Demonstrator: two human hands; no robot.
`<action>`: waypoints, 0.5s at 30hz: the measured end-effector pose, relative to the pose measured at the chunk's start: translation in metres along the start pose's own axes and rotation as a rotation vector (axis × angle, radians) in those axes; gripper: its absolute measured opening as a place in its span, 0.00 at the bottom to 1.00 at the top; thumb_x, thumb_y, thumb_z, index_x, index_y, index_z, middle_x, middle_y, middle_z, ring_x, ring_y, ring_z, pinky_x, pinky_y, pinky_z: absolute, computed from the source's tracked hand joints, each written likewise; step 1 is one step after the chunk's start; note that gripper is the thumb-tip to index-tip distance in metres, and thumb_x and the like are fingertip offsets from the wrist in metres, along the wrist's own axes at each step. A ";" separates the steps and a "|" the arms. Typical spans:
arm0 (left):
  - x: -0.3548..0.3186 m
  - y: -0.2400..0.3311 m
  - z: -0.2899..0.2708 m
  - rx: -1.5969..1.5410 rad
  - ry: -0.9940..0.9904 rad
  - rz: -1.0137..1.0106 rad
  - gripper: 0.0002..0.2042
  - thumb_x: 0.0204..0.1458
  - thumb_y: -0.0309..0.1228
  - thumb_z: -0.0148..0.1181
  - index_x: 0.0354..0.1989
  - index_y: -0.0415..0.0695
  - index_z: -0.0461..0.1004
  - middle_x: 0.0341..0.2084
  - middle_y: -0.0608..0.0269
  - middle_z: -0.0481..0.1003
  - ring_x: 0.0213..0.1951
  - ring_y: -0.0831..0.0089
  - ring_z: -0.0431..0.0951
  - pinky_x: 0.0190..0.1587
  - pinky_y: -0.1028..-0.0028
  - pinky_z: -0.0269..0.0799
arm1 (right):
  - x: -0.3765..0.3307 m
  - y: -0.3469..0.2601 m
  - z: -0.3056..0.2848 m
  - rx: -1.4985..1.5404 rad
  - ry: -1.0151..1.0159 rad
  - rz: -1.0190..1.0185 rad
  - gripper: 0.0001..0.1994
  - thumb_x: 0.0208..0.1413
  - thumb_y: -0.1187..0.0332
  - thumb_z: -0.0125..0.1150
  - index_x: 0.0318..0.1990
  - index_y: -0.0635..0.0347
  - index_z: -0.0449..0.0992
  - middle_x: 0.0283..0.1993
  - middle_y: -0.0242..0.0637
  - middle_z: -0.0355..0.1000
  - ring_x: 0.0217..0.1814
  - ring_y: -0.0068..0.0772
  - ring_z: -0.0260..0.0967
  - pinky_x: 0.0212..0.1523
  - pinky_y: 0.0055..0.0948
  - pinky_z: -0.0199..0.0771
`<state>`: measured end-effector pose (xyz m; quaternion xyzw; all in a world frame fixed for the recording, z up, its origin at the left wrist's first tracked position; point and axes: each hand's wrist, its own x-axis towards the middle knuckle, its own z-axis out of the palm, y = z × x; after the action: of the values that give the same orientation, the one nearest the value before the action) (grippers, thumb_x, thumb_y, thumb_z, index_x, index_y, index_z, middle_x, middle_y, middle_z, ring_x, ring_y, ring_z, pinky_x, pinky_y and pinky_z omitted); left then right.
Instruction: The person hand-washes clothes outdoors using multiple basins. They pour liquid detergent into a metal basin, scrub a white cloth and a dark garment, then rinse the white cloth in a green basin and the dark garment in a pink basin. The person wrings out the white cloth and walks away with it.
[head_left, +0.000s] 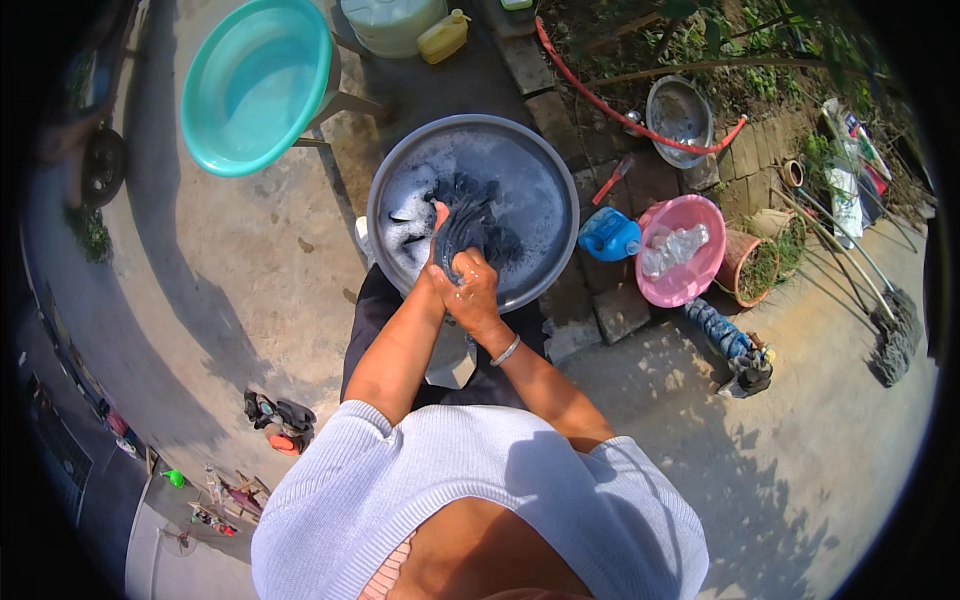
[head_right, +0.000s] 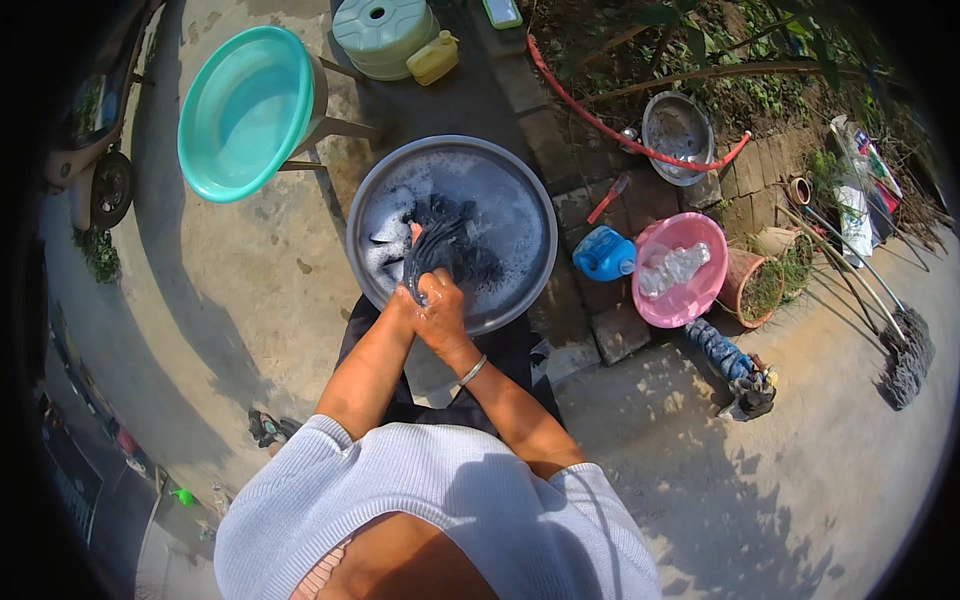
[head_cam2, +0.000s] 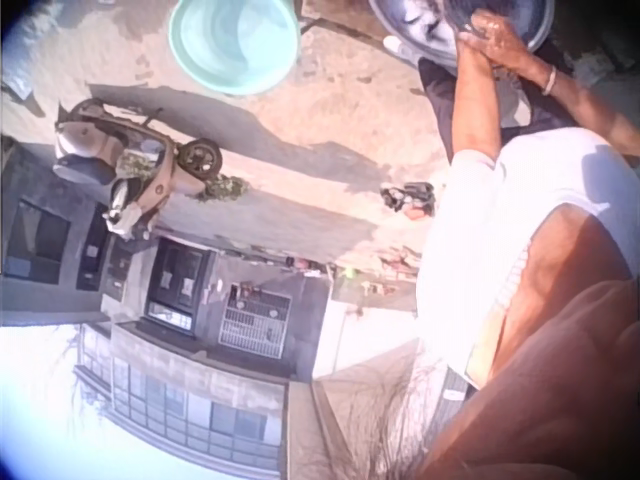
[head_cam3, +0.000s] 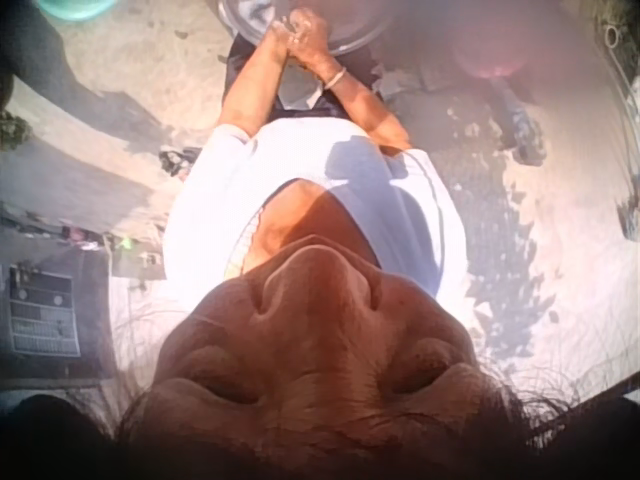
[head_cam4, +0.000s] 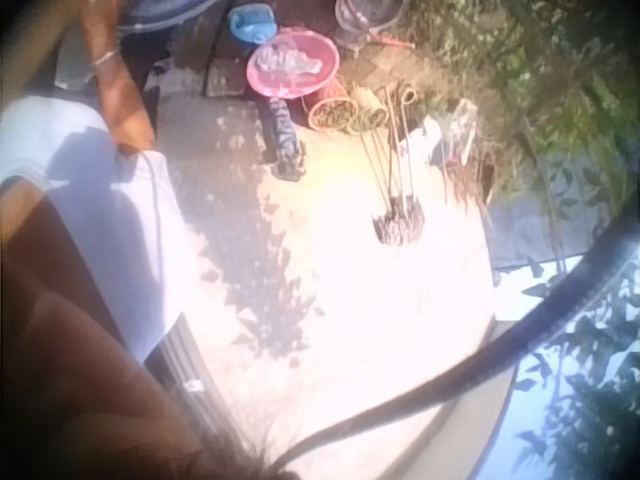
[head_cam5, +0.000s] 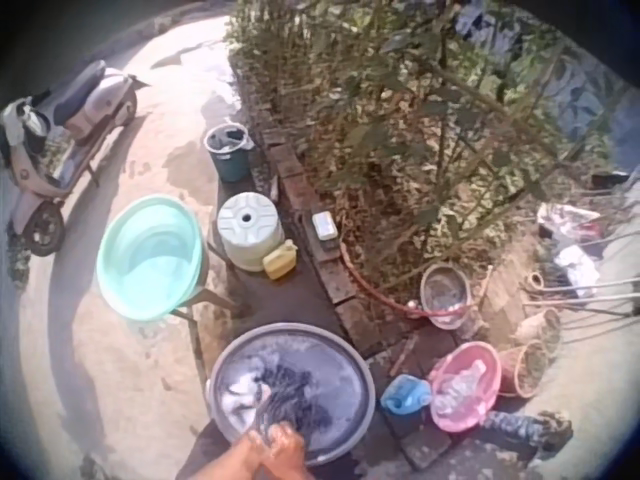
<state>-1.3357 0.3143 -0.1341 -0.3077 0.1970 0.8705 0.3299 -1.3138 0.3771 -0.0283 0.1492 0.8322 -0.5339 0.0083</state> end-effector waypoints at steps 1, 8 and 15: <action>-0.003 -0.003 -0.001 0.074 0.030 0.056 0.35 0.52 0.60 0.50 0.58 0.42 0.61 0.48 0.57 0.70 0.47 0.63 0.70 0.52 0.67 0.67 | -0.002 0.002 -0.001 -0.020 -0.023 -0.019 0.10 0.41 0.71 0.64 0.22 0.62 0.67 0.23 0.44 0.64 0.30 0.49 0.66 0.26 0.39 0.66; -0.019 -0.006 0.043 0.503 0.454 0.157 0.39 0.52 0.57 0.53 0.61 0.37 0.56 0.50 0.53 0.69 0.48 0.66 0.70 0.52 0.69 0.66 | 0.071 0.068 -0.019 -0.338 0.252 -0.055 0.10 0.45 0.72 0.62 0.22 0.63 0.65 0.26 0.45 0.63 0.31 0.51 0.65 0.29 0.41 0.66; -0.035 0.023 0.011 1.585 0.517 0.681 0.30 0.45 0.28 0.64 0.58 0.40 0.61 0.51 0.50 0.69 0.50 0.57 0.71 0.53 0.67 0.65 | 0.030 0.105 -0.063 -0.732 0.175 0.148 0.18 0.45 0.63 0.66 0.43 0.57 0.68 0.52 0.50 0.60 0.49 0.57 0.63 0.39 0.48 0.69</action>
<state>-1.3358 0.2880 -0.0995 -0.1012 0.8880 0.4336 0.1148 -1.3064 0.4808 -0.0998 0.2412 0.9523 -0.1847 0.0284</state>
